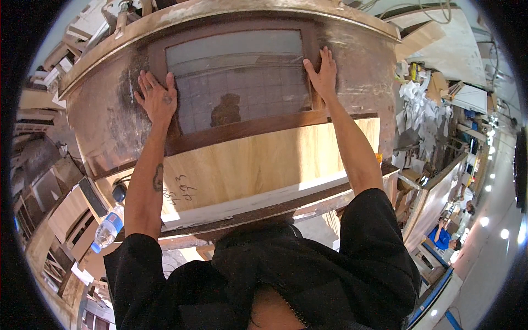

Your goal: The person repeatedly picks up wooden frames with glass inserts from a workbench and stacks them on a pile on the floor. The person handles the frames one at a time, moving them from the bench to the floor in a repetitive loop.

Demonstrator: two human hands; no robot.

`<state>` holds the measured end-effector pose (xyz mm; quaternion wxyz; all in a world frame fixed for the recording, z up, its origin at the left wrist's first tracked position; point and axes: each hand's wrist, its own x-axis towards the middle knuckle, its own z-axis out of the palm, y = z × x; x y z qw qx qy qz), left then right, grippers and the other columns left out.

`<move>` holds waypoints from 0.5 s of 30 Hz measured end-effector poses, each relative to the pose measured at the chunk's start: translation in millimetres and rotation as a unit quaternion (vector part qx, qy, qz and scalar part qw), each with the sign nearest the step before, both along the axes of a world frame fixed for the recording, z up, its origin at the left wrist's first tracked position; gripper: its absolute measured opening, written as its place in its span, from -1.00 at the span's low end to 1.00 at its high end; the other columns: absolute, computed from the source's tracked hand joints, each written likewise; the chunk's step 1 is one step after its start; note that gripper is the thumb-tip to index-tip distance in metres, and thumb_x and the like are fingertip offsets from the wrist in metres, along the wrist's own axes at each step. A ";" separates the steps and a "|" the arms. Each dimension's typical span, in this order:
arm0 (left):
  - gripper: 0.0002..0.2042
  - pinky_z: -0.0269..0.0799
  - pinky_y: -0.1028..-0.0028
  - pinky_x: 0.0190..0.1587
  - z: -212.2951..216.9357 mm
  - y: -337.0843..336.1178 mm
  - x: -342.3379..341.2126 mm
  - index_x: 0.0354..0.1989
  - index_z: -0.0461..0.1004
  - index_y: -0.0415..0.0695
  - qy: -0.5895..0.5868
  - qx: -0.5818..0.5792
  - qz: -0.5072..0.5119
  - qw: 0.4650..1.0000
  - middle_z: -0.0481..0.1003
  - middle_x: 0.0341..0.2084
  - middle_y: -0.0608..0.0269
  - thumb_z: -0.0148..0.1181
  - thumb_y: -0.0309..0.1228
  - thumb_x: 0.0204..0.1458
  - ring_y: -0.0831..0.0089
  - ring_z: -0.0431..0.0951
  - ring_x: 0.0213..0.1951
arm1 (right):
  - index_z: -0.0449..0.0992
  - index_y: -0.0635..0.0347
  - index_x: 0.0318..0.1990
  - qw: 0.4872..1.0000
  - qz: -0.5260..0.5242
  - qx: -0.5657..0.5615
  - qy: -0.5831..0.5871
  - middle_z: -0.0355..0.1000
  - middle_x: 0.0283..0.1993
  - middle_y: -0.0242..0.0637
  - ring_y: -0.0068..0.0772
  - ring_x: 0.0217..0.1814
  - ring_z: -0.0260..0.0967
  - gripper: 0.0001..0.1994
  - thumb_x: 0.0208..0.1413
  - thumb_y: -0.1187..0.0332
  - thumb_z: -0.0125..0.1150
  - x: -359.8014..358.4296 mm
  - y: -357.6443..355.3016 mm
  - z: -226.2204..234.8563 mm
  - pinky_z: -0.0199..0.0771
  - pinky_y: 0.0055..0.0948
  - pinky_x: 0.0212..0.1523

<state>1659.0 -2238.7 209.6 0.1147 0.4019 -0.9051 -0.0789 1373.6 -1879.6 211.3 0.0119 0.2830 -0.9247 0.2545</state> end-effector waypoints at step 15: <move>-0.25 -0.33 -0.08 0.33 11.8 2.9 -0.1 0.29 0.01 -0.41 -0.025 -0.001 0.012 1.000 -0.07 0.35 -0.12 -0.32 0.10 0.21 0.08 -0.14 0.40 | 0.11 0.35 0.28 1.000 0.006 0.029 0.011 -0.05 0.41 0.04 0.00 0.48 -0.19 -0.24 0.17 -0.15 -0.03 4.7 -2.9 1.1 -0.30 -0.05 0.42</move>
